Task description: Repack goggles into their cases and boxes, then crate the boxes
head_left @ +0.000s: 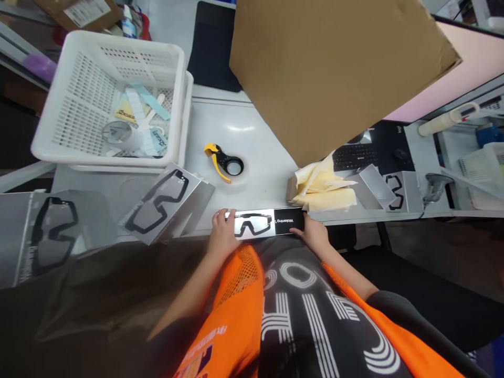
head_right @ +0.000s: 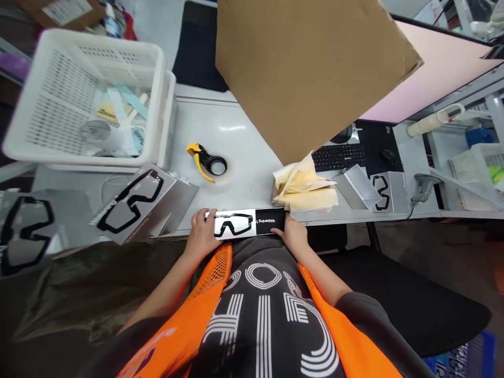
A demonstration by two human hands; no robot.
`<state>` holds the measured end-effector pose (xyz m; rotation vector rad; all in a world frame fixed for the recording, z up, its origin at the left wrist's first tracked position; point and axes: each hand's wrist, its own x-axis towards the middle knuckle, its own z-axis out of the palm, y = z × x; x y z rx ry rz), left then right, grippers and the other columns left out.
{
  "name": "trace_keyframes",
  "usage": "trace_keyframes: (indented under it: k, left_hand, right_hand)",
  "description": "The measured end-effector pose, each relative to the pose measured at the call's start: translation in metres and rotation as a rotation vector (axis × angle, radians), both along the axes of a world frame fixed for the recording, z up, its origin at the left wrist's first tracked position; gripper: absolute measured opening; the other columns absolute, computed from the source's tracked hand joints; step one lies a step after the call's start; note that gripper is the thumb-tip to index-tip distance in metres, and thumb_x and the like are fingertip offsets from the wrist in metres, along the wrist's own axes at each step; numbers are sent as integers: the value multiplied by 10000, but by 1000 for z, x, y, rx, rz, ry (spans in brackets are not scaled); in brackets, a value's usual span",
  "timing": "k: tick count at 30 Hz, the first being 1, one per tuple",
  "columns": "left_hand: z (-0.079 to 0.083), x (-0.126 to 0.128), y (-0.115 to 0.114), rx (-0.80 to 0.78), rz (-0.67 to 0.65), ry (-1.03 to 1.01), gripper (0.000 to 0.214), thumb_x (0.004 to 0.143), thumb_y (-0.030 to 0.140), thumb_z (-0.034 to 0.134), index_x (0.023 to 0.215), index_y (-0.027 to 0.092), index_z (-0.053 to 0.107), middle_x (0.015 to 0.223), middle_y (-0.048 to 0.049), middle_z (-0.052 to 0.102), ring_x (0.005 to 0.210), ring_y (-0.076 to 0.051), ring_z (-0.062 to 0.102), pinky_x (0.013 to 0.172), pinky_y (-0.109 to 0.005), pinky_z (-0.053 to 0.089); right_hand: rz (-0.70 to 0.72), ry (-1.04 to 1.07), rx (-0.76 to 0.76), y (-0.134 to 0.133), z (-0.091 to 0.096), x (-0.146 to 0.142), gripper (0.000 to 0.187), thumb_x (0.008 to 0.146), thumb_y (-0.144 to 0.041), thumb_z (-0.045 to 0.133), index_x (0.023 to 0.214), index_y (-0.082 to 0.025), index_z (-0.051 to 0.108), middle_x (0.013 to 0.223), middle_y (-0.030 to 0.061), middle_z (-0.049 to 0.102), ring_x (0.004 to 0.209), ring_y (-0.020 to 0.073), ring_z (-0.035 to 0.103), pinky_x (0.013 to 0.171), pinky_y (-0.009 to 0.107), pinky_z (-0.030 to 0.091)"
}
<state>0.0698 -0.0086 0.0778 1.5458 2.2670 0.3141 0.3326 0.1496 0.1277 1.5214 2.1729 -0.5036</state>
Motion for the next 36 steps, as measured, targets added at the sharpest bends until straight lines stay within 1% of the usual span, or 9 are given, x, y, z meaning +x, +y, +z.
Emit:
trace_keyframes:
  k: [3, 8, 12, 16, 19, 23, 26, 30, 36]
  left_hand:
    - [0, 0, 0, 2, 4, 7, 859, 659, 323, 790, 1415, 118, 436, 1379, -231, 402, 1310, -428, 369, 1115, -530, 396]
    - [2, 0, 2, 4, -18, 12, 808, 706, 352, 763, 1403, 89, 449, 1354, -244, 417, 1297, -431, 373, 1119, -545, 387]
    - [1, 0, 4, -11, -13, 3, 804, 712, 363, 762, 1410, 126, 439, 1361, -226, 415, 1301, -426, 379, 1106, -547, 399]
    - [0, -1, 4, -14, -21, 0, 840, 698, 379, 780, 1418, 141, 420, 1371, -226, 406, 1294, -430, 388, 1096, -562, 401]
    - [0, -3, 4, -25, -30, -7, 859, 702, 421, 786, 1422, 140, 411, 1372, -230, 403, 1281, -429, 396, 1076, -564, 418]
    - [2, -4, 6, -60, -40, -4, 873, 702, 414, 788, 1432, 139, 394, 1385, -228, 392, 1291, -430, 386, 1069, -564, 428]
    - [3, -4, 7, -68, -59, 5, 875, 709, 411, 785, 1434, 132, 383, 1386, -227, 391, 1295, -429, 384, 1081, -564, 420]
    - [3, -5, 6, -60, -73, 23, 873, 706, 410, 788, 1430, 140, 381, 1380, -223, 394, 1298, -429, 397, 1081, -569, 417]
    - [2, -7, 6, -54, -75, 28, 877, 688, 368, 798, 1426, 148, 378, 1361, -208, 409, 1297, -421, 405, 1098, -579, 394]
  right_hand:
    - [15, -63, 13, 4, -3, -9, 628, 886, -593, 647, 1229, -68, 618, 902, 258, 735, 889, 389, 726, 780, 439, 526]
    - [-69, 100, 43, 9, -8, 6, 335, 978, -301, 544, 1239, -153, 694, 845, 180, 757, 831, 330, 736, 817, 435, 522]
    - [-139, 241, 83, -3, -7, 41, 380, 977, -283, 461, 1265, -227, 703, 1027, 123, 776, 950, 278, 731, 895, 392, 525]
    - [-302, 391, 145, -9, -14, 63, 487, 985, -327, 334, 1265, -153, 692, 1214, 138, 730, 1109, 255, 689, 963, 392, 530]
    - [-333, 438, 53, -1, -24, 65, 439, 955, -310, 379, 1182, -173, 729, 1080, 95, 775, 1015, 249, 717, 874, 373, 557]
    - [-309, 456, -86, 11, -28, 57, 320, 933, -389, 502, 877, -205, 758, 760, 26, 756, 760, 221, 714, 734, 299, 525]
    - [-319, 417, -92, 14, -24, 45, 389, 844, -558, 648, 821, -177, 723, 762, 74, 742, 745, 257, 701, 709, 316, 500]
    - [-245, 193, -61, 14, -21, 24, 678, 708, -690, 759, 1055, -113, 686, 928, 193, 747, 886, 356, 706, 766, 386, 510]
    - [-213, 115, -113, 22, -26, 16, 518, 986, -573, 479, 1105, -115, 690, 1006, 201, 747, 974, 323, 716, 838, 367, 506]
